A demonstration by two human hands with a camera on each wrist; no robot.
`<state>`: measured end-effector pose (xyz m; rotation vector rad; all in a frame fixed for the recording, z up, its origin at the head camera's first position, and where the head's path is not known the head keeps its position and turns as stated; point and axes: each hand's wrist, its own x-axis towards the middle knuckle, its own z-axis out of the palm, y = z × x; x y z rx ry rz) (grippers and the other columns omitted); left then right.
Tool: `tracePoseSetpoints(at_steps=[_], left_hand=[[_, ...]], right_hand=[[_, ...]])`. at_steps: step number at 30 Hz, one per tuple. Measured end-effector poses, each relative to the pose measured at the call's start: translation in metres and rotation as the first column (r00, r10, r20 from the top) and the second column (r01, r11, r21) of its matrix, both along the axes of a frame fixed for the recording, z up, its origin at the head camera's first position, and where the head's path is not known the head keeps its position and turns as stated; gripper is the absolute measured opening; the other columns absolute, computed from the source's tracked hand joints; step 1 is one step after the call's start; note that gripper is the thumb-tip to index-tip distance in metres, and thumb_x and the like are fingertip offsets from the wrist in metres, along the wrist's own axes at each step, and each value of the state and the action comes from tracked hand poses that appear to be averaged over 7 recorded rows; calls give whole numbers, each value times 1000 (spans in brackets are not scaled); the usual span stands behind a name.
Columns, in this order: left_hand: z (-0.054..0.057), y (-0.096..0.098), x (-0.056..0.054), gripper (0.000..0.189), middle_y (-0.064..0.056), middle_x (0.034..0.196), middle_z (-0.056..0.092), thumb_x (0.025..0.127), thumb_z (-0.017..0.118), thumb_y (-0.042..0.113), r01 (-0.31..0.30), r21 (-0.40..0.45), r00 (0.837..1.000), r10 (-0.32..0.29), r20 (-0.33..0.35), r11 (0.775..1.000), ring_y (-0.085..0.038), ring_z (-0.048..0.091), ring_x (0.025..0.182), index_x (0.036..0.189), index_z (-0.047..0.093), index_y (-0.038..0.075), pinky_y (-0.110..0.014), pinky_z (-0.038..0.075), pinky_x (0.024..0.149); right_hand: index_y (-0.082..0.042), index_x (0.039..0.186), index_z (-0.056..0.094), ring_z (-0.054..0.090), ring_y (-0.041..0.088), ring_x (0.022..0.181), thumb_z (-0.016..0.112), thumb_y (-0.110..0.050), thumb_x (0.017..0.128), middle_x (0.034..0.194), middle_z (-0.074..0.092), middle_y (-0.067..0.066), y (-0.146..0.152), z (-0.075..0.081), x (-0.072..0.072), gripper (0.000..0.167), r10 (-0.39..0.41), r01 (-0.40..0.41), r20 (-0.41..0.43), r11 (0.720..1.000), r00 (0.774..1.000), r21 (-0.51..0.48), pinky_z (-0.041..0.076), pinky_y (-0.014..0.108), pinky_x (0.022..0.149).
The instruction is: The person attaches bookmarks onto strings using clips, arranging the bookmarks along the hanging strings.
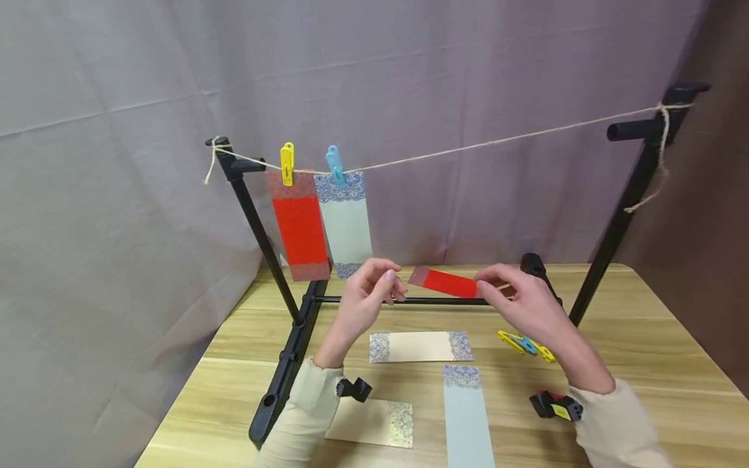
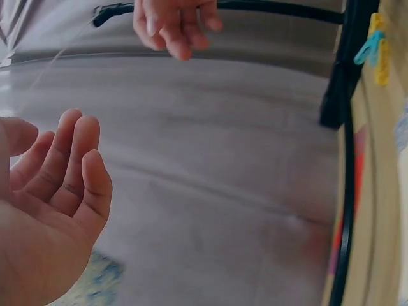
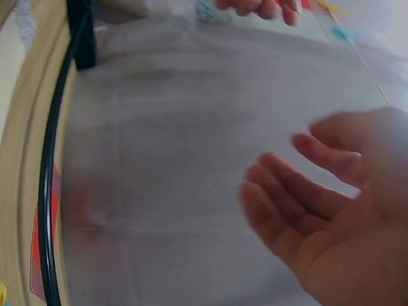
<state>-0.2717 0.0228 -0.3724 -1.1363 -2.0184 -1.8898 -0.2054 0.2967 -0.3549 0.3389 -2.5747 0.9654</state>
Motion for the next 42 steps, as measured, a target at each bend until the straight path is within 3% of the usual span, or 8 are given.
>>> tracePoseSetpoints(at_steps=[5,10,14,19,27,34,37,42], left_hand=[[-14,17,-3,21,-21,92,69,103,50,21,28,-64,996,-23,87,998,-37,69,78,118,57,7,-29,57,68],[-23,30,-10,20,-19,93,70,103,51,20,18,-96,989,-4,146,995,-35,71,79,118,57,8,-31,58,68],[-30,37,-19,17,-15,90,70,102,52,21,-1,-118,981,24,192,993,-32,71,78,115,58,11,-27,57,66],[-37,45,-34,17,-10,87,69,102,52,24,-23,-153,974,57,219,988,-32,71,80,114,58,13,-27,58,68],[-41,52,-55,17,-8,90,67,102,53,23,-51,-232,974,99,202,971,-22,69,80,114,58,13,-25,55,65],[-47,50,-77,20,-12,94,68,100,55,21,-122,-300,966,183,182,946,-19,65,79,117,57,11,-21,48,61],[-48,51,-88,18,-15,95,67,98,57,12,-187,-271,957,237,167,944,-13,60,75,115,58,5,-18,46,62],[-53,58,-108,17,-24,96,65,91,58,-4,-274,-164,953,291,88,948,-23,59,79,108,57,-8,-17,45,68]], right_hand=[[-16,113,66,56,8,82,59,-31,99,108,67,8,9,-10,-6,22,3,-6,75,999,997,34,48,22,66],[-13,116,66,57,9,89,57,-35,99,111,66,8,21,-24,-12,28,8,-16,158,999,987,49,49,23,72],[-10,116,65,59,10,90,58,-33,99,110,67,10,30,-37,-16,29,2,-12,183,998,983,54,50,23,74],[-6,115,64,60,21,93,58,-30,99,108,67,12,35,-49,-20,29,-6,-12,225,997,974,79,50,27,73],[-6,111,65,59,25,90,62,-33,96,105,67,13,42,-58,-20,31,-55,-3,333,985,941,172,49,34,72],[-4,110,64,61,25,89,65,-32,94,102,67,12,48,-65,-16,32,-32,-67,403,971,915,229,53,41,73],[-8,108,65,61,20,86,65,-33,94,99,68,8,49,-68,-13,29,-29,-90,430,963,902,253,50,36,69],[-13,100,65,57,15,78,66,-33,92,91,67,1,47,-72,-7,22,-34,-114,447,947,894,302,45,32,64]])
